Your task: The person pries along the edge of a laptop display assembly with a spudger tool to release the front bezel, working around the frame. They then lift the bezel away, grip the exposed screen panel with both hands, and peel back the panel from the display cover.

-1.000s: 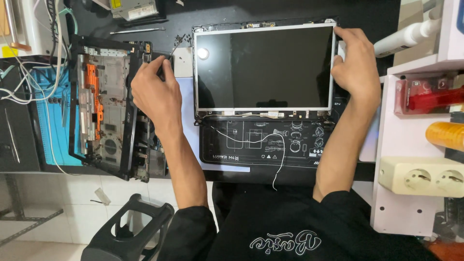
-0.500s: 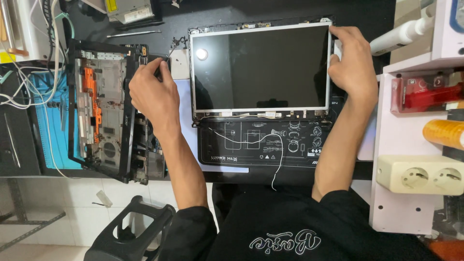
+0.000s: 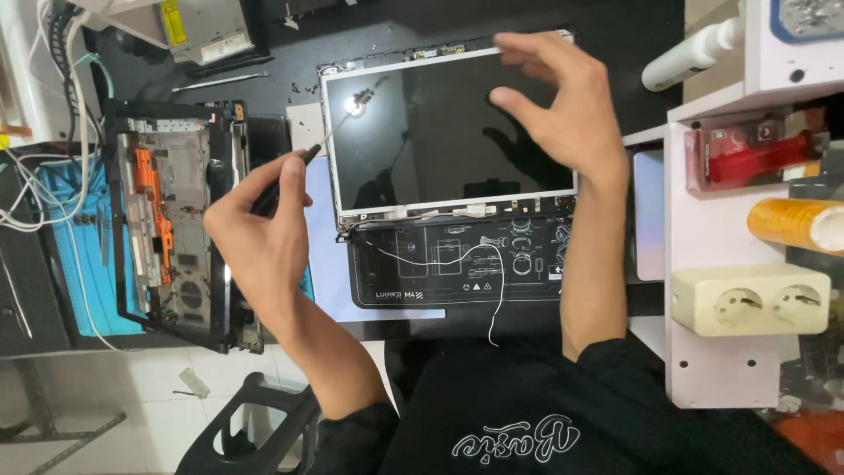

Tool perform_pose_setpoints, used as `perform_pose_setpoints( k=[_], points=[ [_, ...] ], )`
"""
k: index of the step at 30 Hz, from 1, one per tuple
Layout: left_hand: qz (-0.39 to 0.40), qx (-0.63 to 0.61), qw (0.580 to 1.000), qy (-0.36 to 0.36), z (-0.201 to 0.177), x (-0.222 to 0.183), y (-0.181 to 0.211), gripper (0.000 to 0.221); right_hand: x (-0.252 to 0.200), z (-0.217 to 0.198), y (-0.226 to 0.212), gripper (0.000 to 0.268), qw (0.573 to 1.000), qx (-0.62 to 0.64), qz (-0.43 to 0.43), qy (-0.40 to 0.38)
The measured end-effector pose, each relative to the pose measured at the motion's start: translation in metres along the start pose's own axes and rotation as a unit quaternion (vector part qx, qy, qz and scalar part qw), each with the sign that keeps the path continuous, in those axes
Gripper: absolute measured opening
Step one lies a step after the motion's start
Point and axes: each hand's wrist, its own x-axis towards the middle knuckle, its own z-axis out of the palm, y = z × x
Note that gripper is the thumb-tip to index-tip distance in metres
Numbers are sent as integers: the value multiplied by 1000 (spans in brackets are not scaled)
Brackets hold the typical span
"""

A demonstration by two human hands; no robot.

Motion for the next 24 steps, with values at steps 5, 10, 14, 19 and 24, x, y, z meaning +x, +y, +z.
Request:
perform_pose_setpoints(
  k=[5, 10, 14, 19, 24],
  points=[
    [6, -73, 994, -78, -4, -15, 10, 19, 2, 13, -13, 44, 990, 135, -11, -47],
    [-10, -101, 989, -110, -3, -19, 15, 18, 2, 14, -18, 33, 985, 160, 9, -69],
    [-14, -99, 988, -119, -1, -20, 19, 18, 2, 13, -20, 26, 990, 122, 22, -73],
    [-12, -102, 987, -123, 1, -21, 17, 17, 0, 12, -19, 16, 985, 145, 51, -76],
    [-18, -102, 987, -122, 2, -21, 21, 17, 0, 11, -17, 13, 986, 149, 31, -72]
  ],
)
